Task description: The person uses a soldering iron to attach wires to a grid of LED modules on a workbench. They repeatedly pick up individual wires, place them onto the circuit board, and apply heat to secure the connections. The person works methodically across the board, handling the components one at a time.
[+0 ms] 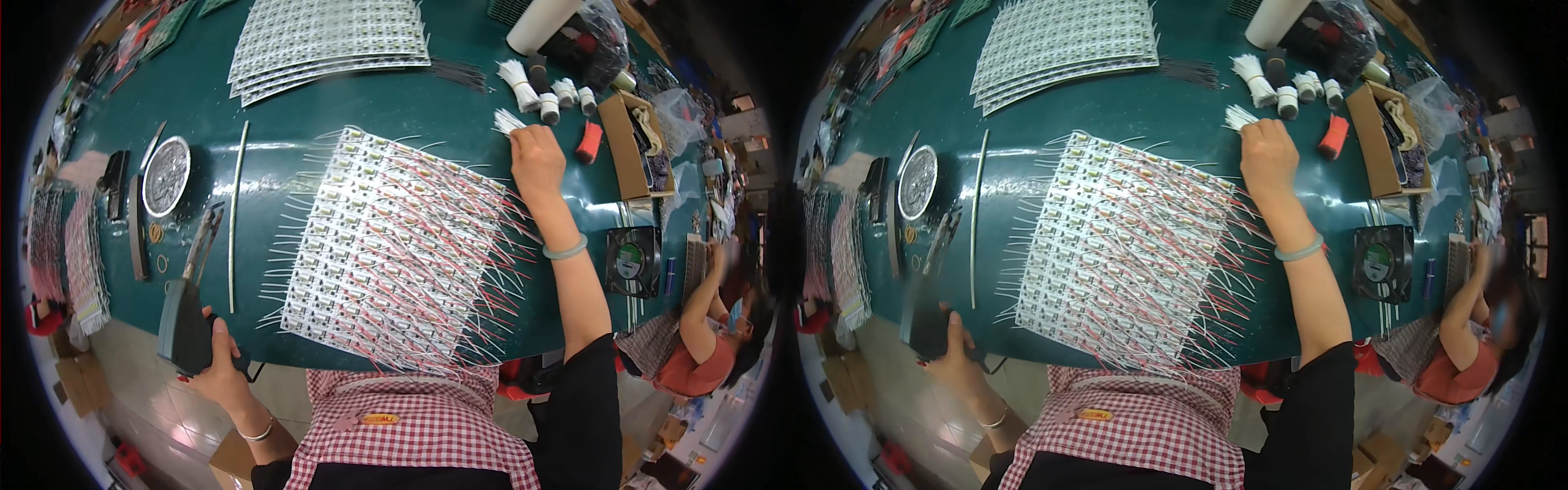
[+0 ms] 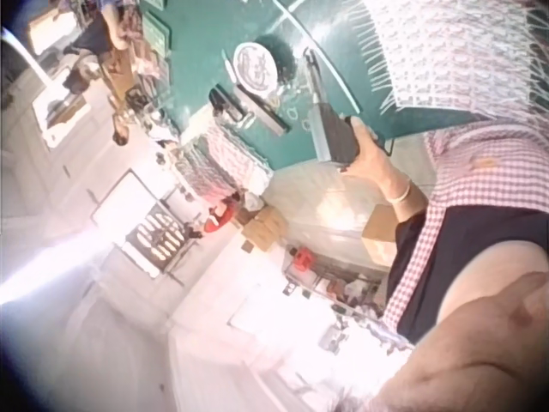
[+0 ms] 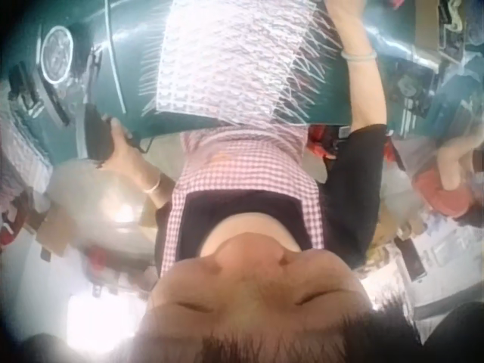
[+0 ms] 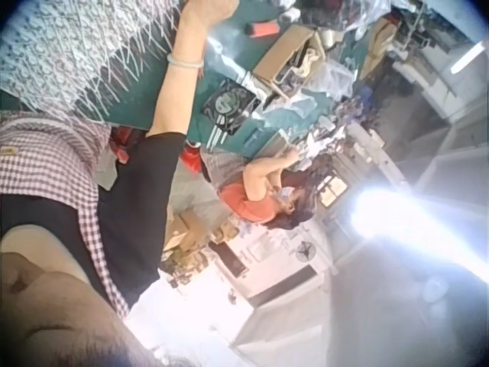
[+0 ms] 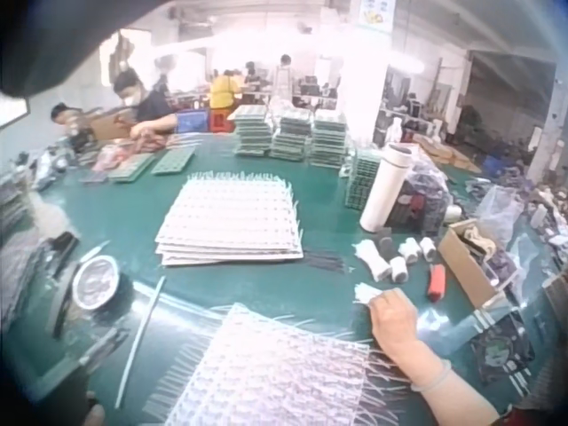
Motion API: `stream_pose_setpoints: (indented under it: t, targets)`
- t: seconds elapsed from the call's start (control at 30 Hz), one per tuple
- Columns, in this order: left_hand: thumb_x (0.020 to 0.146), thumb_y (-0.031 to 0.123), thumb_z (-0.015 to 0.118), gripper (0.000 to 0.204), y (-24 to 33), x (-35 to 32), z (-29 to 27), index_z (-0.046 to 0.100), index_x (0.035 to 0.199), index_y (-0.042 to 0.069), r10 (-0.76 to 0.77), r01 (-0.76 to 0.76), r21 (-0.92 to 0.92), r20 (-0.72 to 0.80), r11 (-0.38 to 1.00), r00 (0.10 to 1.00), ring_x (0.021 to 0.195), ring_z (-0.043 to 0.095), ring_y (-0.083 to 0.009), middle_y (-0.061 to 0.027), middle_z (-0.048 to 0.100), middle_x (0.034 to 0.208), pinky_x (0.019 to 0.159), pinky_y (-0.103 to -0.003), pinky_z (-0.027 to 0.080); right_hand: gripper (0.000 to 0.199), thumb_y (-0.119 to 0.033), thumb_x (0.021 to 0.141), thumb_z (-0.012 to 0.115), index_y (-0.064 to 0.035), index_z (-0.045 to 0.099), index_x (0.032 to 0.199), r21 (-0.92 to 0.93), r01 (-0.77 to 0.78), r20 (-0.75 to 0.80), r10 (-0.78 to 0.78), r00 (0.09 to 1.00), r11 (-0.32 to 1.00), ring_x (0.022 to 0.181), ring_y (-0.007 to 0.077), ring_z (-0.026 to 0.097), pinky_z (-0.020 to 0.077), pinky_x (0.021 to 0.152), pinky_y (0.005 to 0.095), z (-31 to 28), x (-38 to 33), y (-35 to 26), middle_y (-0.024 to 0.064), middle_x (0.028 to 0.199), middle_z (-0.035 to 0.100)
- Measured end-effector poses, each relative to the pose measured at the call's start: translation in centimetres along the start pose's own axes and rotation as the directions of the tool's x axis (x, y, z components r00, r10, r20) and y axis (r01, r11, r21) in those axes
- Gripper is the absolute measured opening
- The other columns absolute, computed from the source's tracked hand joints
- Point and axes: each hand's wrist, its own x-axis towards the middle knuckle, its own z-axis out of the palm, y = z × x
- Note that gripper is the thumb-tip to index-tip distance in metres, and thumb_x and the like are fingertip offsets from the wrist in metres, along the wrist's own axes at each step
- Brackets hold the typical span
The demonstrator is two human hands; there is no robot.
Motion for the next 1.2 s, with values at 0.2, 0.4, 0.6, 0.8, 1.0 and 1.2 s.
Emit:
stream_pose_setpoints:
  t: [0.2, 0.4, 0.6, 0.8, 1.0, 1.2]
  targets:
    - [0.084, -0.005, 0.069, 0.03, -0.7, -0.5, -0.7, 0.064, 0.113, -0.008, -0.02, 0.026, -0.107, 0.059, 0.994, 0.998, 0.055, 0.051, -0.0057, -0.0103, 0.067, 0.091, 0.049, -0.019, 0.038, 0.006, -0.002, 0.083, 0.066, -0.0047, 0.065, 0.088, 0.099, -0.085, 0.078, 0.077, 0.994, 0.991, 0.086, 0.0303, 0.059, 0.0482, 0.073, 0.0418, -1.0, 0.0, -0.1, 0.0095, 0.087, 0.06]
    - [0.081, -0.008, 0.07, 0.029, -0.5, -0.7, -1.0, 0.066, 0.109, -0.008, -0.011, 0.017, -0.081, 0.073, 0.997, 0.997, 0.052, 0.05, -0.0056, -0.0082, 0.066, 0.082, 0.047, -0.019, 0.036, 0.013, 0.003, 0.082, 0.062, -0.003, 0.064, 0.093, 0.038, -0.025, 0.125, 0.02, 0.992, 0.999, 0.095, 0.0298, 0.057, 0.0498, 0.076, 0.0411, -2.8, 0.6, -0.7, 0.0105, 0.095, 0.057]
    - [0.08, -0.009, 0.071, 0.029, -0.8, -0.8, -1.5, 0.067, 0.109, -0.007, 0.006, 0.001, -0.083, 0.087, 0.997, 0.996, 0.053, 0.051, -0.006, -0.0085, 0.067, 0.085, 0.046, -0.02, 0.037, 0.018, 0.004, 0.08, 0.059, -0.0032, 0.065, 0.095, -0.074, 0.1, 0.401, -0.062, 0.914, 0.992, 0.097, 0.03, 0.059, 0.0531, 0.077, 0.0403, -5.9, 2.9, -2.0, 0.0108, 0.094, 0.059]
    - [0.08, -0.008, 0.071, 0.031, 0.2, -1.4, -1.4, 0.067, 0.11, -0.007, -0.061, 0.072, -0.185, 0.063, 0.98, 0.996, 0.054, 0.052, -0.0066, -0.0086, 0.067, 0.086, 0.047, -0.02, 0.039, 0.018, 0.002, 0.077, 0.061, -0.0007, 0.065, 0.094, -0.171, 0.373, 0.65, -0.179, 0.738, 0.912, 0.094, 0.0296, 0.064, 0.057, 0.073, 0.0404, -3.8, 3.3, -1.8, 0.0138, 0.092, 0.062]
    - [0.08, -0.007, 0.071, 0.03, 1.0, -2.2, -2.0, 0.067, 0.109, -0.006, -0.121, 0.161, -0.247, 0.17, 0.956, 0.978, 0.055, 0.053, -0.0071, -0.0084, 0.067, 0.084, 0.048, -0.021, 0.04, 0.017, 0.003, 0.078, 0.059, -0.0009, 0.065, 0.094, -0.12, 0.242, 0.527, -0.145, 0.837, 0.963, 0.094, 0.0299, 0.064, 0.0554, 0.076, 0.0411, -5.7, 3.9, -4.5, 0.0132, 0.092, 0.062]
    - [0.078, -0.008, 0.073, 0.032, 0.3, -2.8, -1.2, 0.067, 0.109, -0.006, -0.139, 0.189, -0.228, 0.22, 0.955, 0.966, 0.057, 0.055, -0.007, -0.0084, 0.068, 0.085, 0.049, -0.02, 0.041, 0.013, 0.002, 0.076, 0.059, -0.0011, 0.063, 0.088, -0.004, 0.206, 0.404, -0.187, 0.895, 0.979, 0.098, 0.0285, 0.062, 0.0546, 0.075, 0.0387, -8.4, 3.8, -8.8, 0.0115, 0.09, 0.061]
